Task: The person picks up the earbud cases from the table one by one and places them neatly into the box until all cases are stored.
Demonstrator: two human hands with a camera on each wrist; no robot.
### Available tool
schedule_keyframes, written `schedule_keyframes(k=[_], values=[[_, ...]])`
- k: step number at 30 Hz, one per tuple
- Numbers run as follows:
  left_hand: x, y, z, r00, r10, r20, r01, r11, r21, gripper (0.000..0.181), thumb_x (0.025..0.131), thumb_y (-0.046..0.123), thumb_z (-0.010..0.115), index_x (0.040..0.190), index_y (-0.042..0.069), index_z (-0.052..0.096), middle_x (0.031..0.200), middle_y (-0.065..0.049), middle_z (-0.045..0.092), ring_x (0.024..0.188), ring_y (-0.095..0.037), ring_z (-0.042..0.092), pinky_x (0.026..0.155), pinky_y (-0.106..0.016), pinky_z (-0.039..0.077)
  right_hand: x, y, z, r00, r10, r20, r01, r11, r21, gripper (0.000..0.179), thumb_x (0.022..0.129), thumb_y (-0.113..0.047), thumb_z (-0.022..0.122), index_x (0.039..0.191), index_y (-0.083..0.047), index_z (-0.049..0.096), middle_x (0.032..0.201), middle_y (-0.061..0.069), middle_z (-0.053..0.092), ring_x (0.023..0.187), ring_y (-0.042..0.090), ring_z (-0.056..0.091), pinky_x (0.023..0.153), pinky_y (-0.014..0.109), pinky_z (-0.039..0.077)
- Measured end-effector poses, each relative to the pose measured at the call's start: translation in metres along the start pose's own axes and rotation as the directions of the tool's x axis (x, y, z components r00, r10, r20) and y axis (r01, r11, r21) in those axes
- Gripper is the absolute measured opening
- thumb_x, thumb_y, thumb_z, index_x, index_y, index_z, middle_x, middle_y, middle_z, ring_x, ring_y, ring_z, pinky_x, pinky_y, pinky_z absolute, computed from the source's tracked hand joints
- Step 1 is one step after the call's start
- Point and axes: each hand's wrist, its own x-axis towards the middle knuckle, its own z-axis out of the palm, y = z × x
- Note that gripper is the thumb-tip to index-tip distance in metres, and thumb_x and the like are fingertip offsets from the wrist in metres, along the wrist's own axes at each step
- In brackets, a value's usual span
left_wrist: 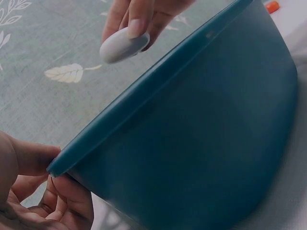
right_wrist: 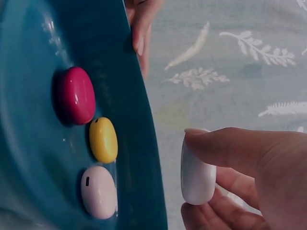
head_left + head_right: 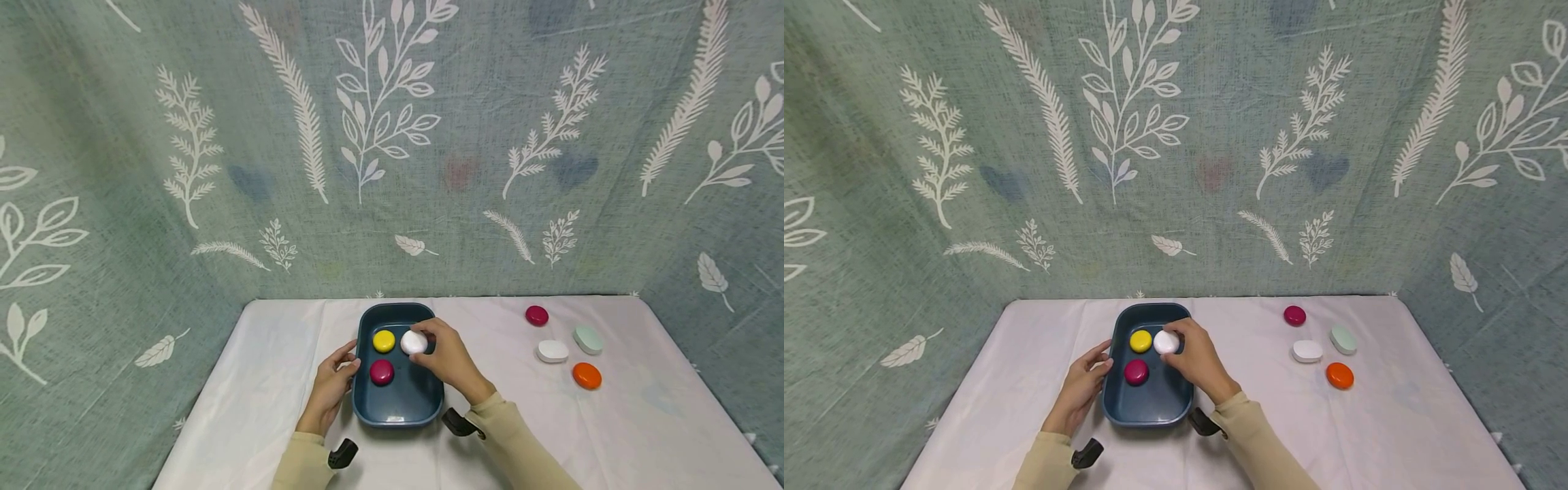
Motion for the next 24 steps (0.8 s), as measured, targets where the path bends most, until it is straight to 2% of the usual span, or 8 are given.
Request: schedule_keyframes(k=[17,24], values=[[0.000,-0.001,0.001,1.000,0.007,-0.005,-0.007,1.000,0.019,0.050,0.102,-0.001,0.060,0.152,-0.003,0.053,0.109,-0.007,0.052,0.074,-0.013,0.050,0.060,-0.021,0.042,0.009,-0.001,0.011,0.993,0.033,0.112,-0.033,0.999,0.004,0.043,0.080,0.005,0.089,0.120,0.004,0.072,0.120,0.016,0.068,0.103,0.031,0.067,0.095,0.047,0.058],[-0.001,0.000,0.001,1.000,-0.001,-0.004,0.001,1.000,0.024,0.050,0.103,0.000,0.060,0.152,-0.001,0.053,0.110,-0.007,0.051,0.075,-0.014,0.050,0.060,-0.021,0.042,0.008,0.002,0.016,0.989,0.009,0.148,-0.010,1.000,0.004,0.043,0.080,0.005,0.088,0.119,0.005,0.072,0.119,0.017,0.067,0.104,0.032,0.068,0.095,0.048,0.058]])
